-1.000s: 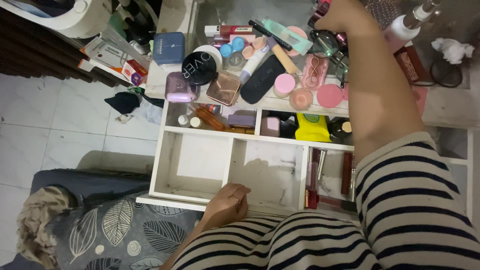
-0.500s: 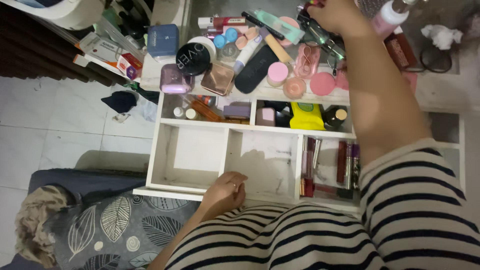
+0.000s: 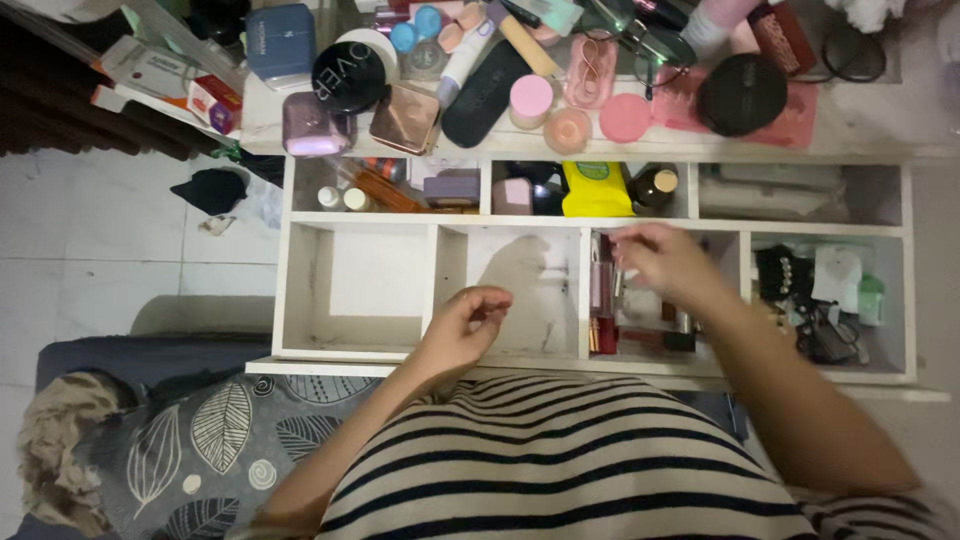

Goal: The person opens a vanity drawer and removes various cosmetic items, including compacts, tubes, and bottles, placing them on the vanity surface. The person continues to clear the drawer compartments by hand, moving items one by one.

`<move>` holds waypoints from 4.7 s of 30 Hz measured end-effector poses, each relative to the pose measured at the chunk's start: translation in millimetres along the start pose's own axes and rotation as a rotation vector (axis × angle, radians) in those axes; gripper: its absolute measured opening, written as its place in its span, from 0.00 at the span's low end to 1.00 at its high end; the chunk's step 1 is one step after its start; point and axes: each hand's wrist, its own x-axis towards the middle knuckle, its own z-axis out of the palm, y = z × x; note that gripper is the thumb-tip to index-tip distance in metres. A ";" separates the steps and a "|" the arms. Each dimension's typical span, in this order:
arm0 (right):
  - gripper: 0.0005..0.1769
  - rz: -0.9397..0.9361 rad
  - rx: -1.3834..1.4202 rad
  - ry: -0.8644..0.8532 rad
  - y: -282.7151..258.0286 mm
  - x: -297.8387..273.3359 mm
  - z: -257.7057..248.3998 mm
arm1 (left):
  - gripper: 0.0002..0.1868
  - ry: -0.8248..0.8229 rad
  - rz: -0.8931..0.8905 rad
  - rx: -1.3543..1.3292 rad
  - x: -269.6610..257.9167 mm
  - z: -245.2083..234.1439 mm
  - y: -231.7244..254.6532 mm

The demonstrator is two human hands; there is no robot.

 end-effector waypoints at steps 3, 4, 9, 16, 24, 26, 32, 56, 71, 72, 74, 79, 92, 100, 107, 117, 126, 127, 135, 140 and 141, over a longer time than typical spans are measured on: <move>0.21 0.247 0.117 0.075 39.4 4.4 9.6 | 0.15 -0.171 0.035 -0.032 24.6 11.0 -4.4; 0.24 0.302 0.122 0.095 47.6 6.0 13.5 | 0.16 -0.191 -0.040 -0.066 34.5 15.8 -5.0; 0.29 0.505 0.309 0.127 72.5 21.1 24.1 | 0.19 -0.287 -0.312 -0.398 63.9 43.6 -10.0; 0.23 0.497 0.449 -0.058 67.5 37.0 36.3 | 0.16 -0.287 -0.353 -0.644 84.4 68.6 -19.0; 0.22 0.344 0.609 -0.158 70.3 39.6 50.5 | 0.15 -0.290 -0.350 -0.628 81.9 67.9 -8.0; 0.22 0.323 0.637 -0.196 83.0 40.6 47.3 | 0.15 -0.304 -0.353 -0.630 80.7 66.9 -5.8; 0.22 0.409 0.392 -0.284 99.1 50.2 33.6 | 0.15 -0.343 -0.361 -0.620 79.0 67.5 -3.7; 0.24 0.032 0.514 -0.190 67.7 14.8 41.7 | 0.14 -0.335 -0.308 -0.674 73.4 65.3 -9.6; 0.15 0.201 0.658 -0.058 68.7 13.1 47.0 | 0.16 -0.323 -0.273 -0.616 89.1 73.2 -10.5; 0.15 0.211 0.659 -0.073 69.2 12.6 45.1 | 0.16 -0.326 -0.275 -0.607 89.5 73.3 -10.1; 0.15 0.231 0.663 -0.106 68.4 11.6 41.2 | 0.16 -0.317 -0.279 -0.618 89.4 71.9 -10.4; 0.17 0.312 0.656 -0.066 55.5 5.1 25.7 | 0.16 -0.316 -0.263 -0.688 92.2 66.7 -14.1; 0.13 0.238 0.585 -0.122 -11.0 -3.0 -32.7 | 0.17 -0.265 -0.190 -0.764 91.1 46.6 -11.3; 0.11 -0.144 0.714 -0.168 -95.1 88.5 -46.6 | 0.16 -0.088 -0.020 -0.638 112.3 6.0 -10.3; 0.23 -0.350 0.187 0.163 -192.6 141.2 -42.6 | 0.10 0.248 0.264 0.014 102.0 -12.5 -23.6; 0.37 -0.739 -0.829 0.483 -238.0 209.0 6.6 | 0.09 0.329 0.214 -0.001 107.2 -16.9 -44.8; 0.41 -0.828 -0.895 0.286 -252.9 248.7 4.7 | 0.15 0.326 0.282 0.048 101.2 -23.4 -27.2; 0.41 -0.849 -0.877 0.277 -252.8 248.6 2.2 | 0.15 0.326 0.294 0.050 101.5 -24.1 -26.2; 0.34 -0.806 -0.684 0.290 -243.9 266.9 3.6 | 0.11 0.319 0.249 0.071 103.2 -23.6 -24.9; 0.33 -1.012 -0.640 0.379 -230.0 287.1 3.7 | 0.12 0.308 0.297 0.074 101.7 -24.6 -24.7; 0.32 -1.051 -0.612 0.388 -227.7 286.7 2.0 | 0.13 0.298 0.302 0.080 100.8 -24.7 -24.5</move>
